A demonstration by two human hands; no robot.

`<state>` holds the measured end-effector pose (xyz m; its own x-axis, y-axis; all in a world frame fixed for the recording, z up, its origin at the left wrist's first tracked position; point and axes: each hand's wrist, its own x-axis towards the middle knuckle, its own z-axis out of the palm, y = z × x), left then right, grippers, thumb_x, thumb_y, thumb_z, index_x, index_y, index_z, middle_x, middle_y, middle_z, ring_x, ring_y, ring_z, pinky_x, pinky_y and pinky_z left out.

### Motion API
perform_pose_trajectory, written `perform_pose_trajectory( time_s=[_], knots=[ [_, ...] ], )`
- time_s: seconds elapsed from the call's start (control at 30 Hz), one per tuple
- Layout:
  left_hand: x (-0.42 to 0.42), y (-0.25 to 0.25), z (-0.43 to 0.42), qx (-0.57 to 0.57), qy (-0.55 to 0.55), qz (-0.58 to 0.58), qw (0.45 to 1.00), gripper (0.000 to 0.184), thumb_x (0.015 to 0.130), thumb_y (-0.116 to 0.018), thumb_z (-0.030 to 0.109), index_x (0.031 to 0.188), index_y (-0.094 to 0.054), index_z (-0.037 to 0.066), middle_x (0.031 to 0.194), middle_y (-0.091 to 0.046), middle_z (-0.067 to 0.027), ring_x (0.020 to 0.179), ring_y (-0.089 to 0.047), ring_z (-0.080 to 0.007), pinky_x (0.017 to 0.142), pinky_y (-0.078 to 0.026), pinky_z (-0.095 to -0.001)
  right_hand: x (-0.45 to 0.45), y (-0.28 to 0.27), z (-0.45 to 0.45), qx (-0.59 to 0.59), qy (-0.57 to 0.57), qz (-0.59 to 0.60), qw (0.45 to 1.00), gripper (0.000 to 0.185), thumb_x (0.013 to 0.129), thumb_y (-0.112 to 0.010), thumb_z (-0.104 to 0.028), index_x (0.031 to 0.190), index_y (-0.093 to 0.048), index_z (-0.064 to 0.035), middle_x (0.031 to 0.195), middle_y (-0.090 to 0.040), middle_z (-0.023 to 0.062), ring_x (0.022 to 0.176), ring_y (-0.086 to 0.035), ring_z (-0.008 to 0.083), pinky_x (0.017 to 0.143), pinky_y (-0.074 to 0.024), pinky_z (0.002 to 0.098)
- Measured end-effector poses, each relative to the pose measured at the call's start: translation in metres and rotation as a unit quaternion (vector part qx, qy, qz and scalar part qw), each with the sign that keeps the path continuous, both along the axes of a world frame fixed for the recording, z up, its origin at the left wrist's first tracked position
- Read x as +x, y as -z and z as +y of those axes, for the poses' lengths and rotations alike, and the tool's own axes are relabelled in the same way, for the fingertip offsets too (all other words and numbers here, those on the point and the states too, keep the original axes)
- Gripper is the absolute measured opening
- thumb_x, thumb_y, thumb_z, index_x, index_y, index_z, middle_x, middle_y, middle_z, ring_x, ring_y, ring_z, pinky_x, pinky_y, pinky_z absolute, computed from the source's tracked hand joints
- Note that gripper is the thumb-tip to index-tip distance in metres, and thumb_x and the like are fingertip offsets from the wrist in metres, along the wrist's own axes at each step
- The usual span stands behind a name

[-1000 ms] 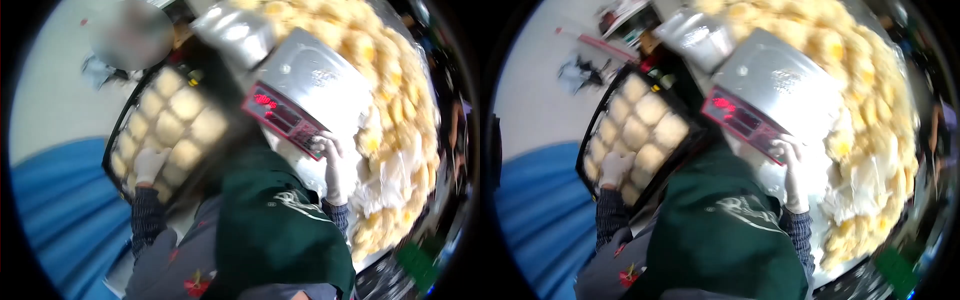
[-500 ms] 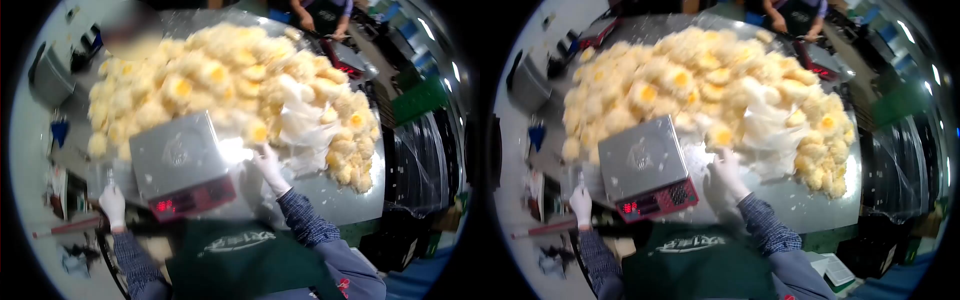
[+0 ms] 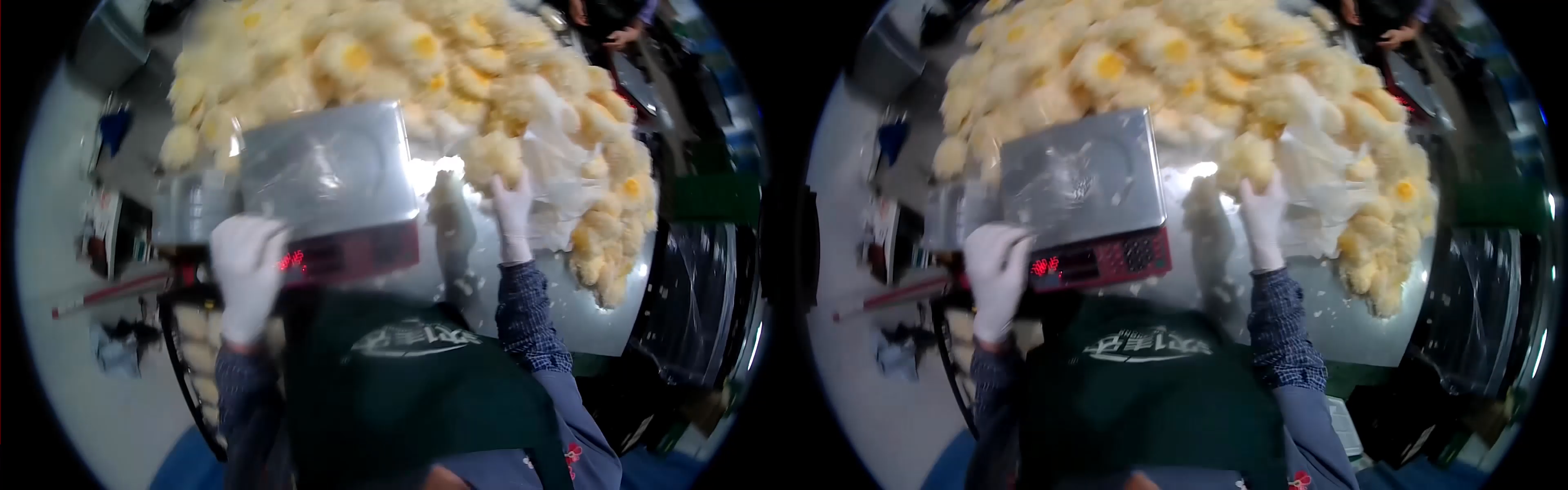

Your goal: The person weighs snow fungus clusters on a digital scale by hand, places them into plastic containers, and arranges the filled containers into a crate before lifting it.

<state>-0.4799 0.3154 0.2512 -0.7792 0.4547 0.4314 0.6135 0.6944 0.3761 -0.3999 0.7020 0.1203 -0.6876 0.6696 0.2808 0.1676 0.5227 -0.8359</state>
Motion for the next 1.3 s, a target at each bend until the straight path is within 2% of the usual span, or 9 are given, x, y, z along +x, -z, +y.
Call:
perform_pose_trajectory(
  time_s=[0.17, 0.27, 0.33, 0.5, 0.67, 0.93, 1.1, 1.2, 1.3],
  knots=[
    [0.023, 0.067, 0.026, -0.072, 0.099, -0.008, 0.992, 0.014, 0.075, -0.070, 0.010, 0.088, -0.065, 0.008, 0.086, -0.061, -0.0047, 0.091, -0.058, -0.0259, 0.086, -0.042, -0.0383, 0.001, -0.113, -0.075, -0.364, -0.164, 0.023, 0.916, 0.038, 0.090, -0.060, -0.011, 0.124, -0.054, 0.0048, 0.110, -0.066, 0.0111, 0.096, -0.063, 0.0159, 0.082, -0.0512, 0.0274],
    [0.024, 0.070, 0.026, -0.094, 0.107, -0.006, 0.990, 0.016, 0.075, -0.070, 0.010, 0.090, -0.064, 0.008, 0.085, -0.059, -0.0048, 0.089, -0.058, -0.0259, 0.086, -0.042, -0.0385, -0.018, -0.106, -0.113, -0.309, -0.272, -0.066, 0.909, 0.041, 0.089, -0.063, -0.019, 0.123, -0.057, 0.0018, 0.110, -0.067, 0.0097, 0.097, -0.063, 0.0168, 0.085, -0.0498, 0.0317],
    [0.024, 0.070, 0.023, -0.090, 0.106, 0.003, 0.990, 0.017, 0.075, -0.070, 0.010, 0.091, -0.064, 0.008, 0.085, -0.059, -0.0051, 0.089, -0.057, -0.0260, 0.086, -0.042, -0.0386, -0.031, -0.101, -0.136, 0.090, -0.253, -0.184, 0.946, 0.041, 0.089, -0.065, -0.023, 0.123, -0.058, -0.0008, 0.099, -0.068, 0.0105, 0.083, -0.066, 0.0155, 0.074, -0.0528, 0.0300],
    [0.022, 0.059, 0.007, 0.076, 0.105, -0.099, 0.987, 0.021, 0.077, -0.072, 0.008, 0.096, -0.065, 0.005, 0.098, -0.063, -0.0084, 0.094, -0.060, -0.0265, 0.088, -0.046, -0.0361, -0.042, -0.088, -0.107, -0.204, -0.232, -0.132, 0.942, 0.029, 0.096, -0.056, -0.018, 0.119, -0.059, -0.0008, 0.091, -0.068, 0.0058, 0.074, -0.062, 0.0099, 0.064, -0.0479, 0.0229],
    [0.008, 0.044, -0.051, 0.361, -0.168, -0.159, 0.904, 0.015, 0.096, -0.055, 0.007, 0.095, -0.065, -0.004, 0.089, -0.065, -0.0037, 0.083, -0.059, -0.0094, 0.076, -0.048, -0.0235, -0.050, -0.084, -0.079, -0.267, -0.214, -0.091, 0.935, 0.032, 0.098, -0.049, -0.018, 0.120, -0.059, 0.0039, 0.096, -0.068, 0.0111, 0.080, -0.066, 0.0148, 0.073, -0.0532, 0.0255],
    [0.025, 0.087, -0.019, 0.428, -0.064, -0.630, 0.645, 0.067, 0.100, -0.036, 0.055, 0.092, -0.066, -0.004, 0.076, -0.068, -0.0105, 0.061, -0.065, -0.0152, 0.061, -0.054, -0.0247, -0.099, -0.038, -0.120, -0.666, -0.356, 0.090, 0.650, 0.052, 0.101, -0.044, -0.037, 0.136, -0.042, 0.0020, 0.127, -0.057, 0.0193, 0.120, -0.053, 0.0282, 0.098, -0.0434, 0.0410],
    [0.020, 0.085, -0.022, 0.480, -0.037, -0.680, 0.552, 0.068, 0.100, -0.029, 0.057, 0.095, -0.061, -0.003, 0.078, -0.063, -0.0096, 0.069, -0.065, -0.0180, 0.062, -0.053, -0.0269, -0.052, -0.103, -0.125, 0.054, -0.309, -0.160, 0.936, 0.036, 0.088, -0.068, -0.027, 0.112, -0.064, -0.0015, 0.107, -0.066, 0.0098, 0.101, -0.063, 0.0178, 0.090, -0.0492, 0.0320],
    [0.024, 0.076, -0.017, 0.392, -0.023, -0.616, 0.683, 0.021, 0.097, -0.050, 0.016, 0.090, -0.059, -0.001, 0.077, -0.063, -0.0081, 0.066, -0.063, -0.0150, 0.059, -0.051, -0.0242, -0.025, -0.072, -0.126, -0.219, -0.339, -0.234, 0.885, 0.025, 0.091, -0.065, -0.023, 0.107, -0.066, -0.0022, 0.087, -0.067, 0.0040, 0.075, -0.063, 0.0101, 0.069, -0.0521, 0.0252],
    [0.027, 0.085, -0.012, 0.413, -0.035, -0.623, 0.664, 0.014, 0.094, -0.055, 0.013, 0.089, -0.061, 0.001, 0.074, -0.061, -0.0052, 0.064, -0.059, -0.0129, 0.058, -0.048, -0.0239, -0.014, -0.065, -0.136, -0.459, -0.292, -0.237, 0.805, 0.022, 0.092, -0.064, -0.016, 0.109, -0.059, -0.0022, 0.091, -0.066, 0.0075, 0.079, -0.065, 0.0129, 0.068, -0.0549, 0.0252]
  ],
)
